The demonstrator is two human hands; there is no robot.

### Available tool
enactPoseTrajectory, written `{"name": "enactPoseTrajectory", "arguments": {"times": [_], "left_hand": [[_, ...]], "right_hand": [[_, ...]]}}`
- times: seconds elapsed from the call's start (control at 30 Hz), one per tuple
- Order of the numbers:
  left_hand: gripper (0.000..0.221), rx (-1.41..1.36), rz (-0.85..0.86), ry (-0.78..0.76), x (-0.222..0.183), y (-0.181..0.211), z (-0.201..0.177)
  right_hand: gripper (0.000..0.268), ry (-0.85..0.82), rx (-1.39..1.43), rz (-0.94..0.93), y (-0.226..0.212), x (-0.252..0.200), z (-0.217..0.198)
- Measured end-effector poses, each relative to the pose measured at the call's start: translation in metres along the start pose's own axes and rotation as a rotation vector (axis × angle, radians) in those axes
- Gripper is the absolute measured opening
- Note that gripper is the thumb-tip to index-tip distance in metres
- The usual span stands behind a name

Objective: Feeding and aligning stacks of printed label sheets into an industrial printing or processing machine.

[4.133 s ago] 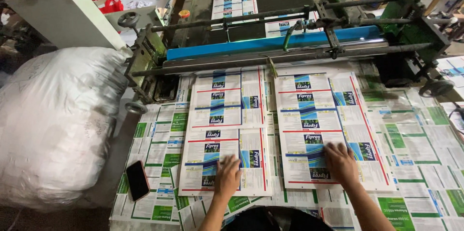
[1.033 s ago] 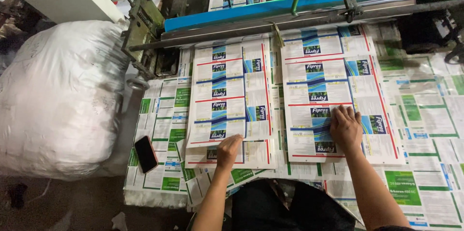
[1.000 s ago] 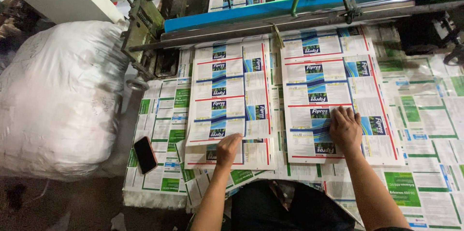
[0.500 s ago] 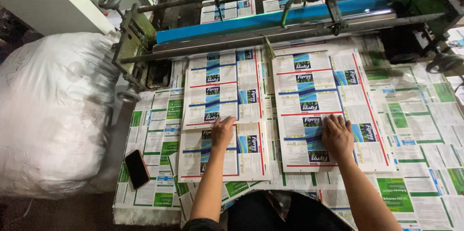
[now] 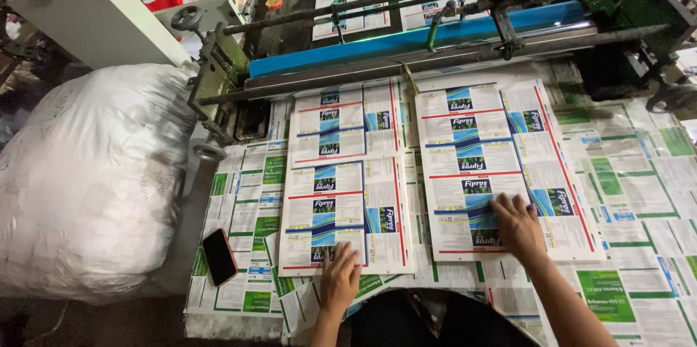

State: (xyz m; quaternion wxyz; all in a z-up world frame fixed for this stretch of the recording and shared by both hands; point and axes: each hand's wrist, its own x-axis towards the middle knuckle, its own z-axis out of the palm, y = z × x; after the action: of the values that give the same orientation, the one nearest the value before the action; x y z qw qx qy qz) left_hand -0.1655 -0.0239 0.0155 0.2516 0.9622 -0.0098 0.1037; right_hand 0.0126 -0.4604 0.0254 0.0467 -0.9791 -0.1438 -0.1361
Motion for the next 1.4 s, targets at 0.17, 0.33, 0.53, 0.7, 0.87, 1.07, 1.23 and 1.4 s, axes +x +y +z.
{"name": "enactPoseTrajectory", "arguments": {"times": [0.17, 0.33, 0.53, 0.7, 0.87, 1.07, 1.23, 1.4], "left_hand": [[0.048, -0.019, 0.111, 0.050, -0.018, 0.005, -0.008], [0.041, -0.019, 0.084, 0.132, -0.017, 0.002, 0.004], [0.042, 0.007, 0.084, 0.155, -0.018, 0.006, 0.003], [0.037, 0.044, 0.086, 0.143, -0.016, 0.011, -0.002], [0.025, 0.076, 0.054, 0.200, -0.013, 0.007, 0.010], [0.009, 0.098, 0.068, 0.308, -0.012, -0.001, 0.023], [0.008, 0.107, 0.047, 0.309, -0.013, -0.002, 0.026], [0.008, 0.099, 0.027, 0.312, -0.013, 0.000, 0.025]], "right_hand": [[0.056, -0.109, 0.031, -0.024, -0.003, -0.061, 0.002], [0.070, -0.064, 0.275, -0.053, -0.010, -0.086, -0.028], [0.049, -0.117, 0.207, -0.061, 0.005, -0.073, -0.021], [0.028, -0.445, 0.203, 0.023, -0.005, -0.041, -0.078], [0.023, -0.473, 0.048, 0.108, -0.003, -0.039, -0.099], [0.036, 0.144, 0.122, -0.153, -0.025, -0.071, -0.077], [0.051, -0.012, 0.129, -0.060, -0.024, -0.090, -0.044], [0.047, 0.040, 0.140, -0.034, -0.017, -0.064, -0.032]]}}
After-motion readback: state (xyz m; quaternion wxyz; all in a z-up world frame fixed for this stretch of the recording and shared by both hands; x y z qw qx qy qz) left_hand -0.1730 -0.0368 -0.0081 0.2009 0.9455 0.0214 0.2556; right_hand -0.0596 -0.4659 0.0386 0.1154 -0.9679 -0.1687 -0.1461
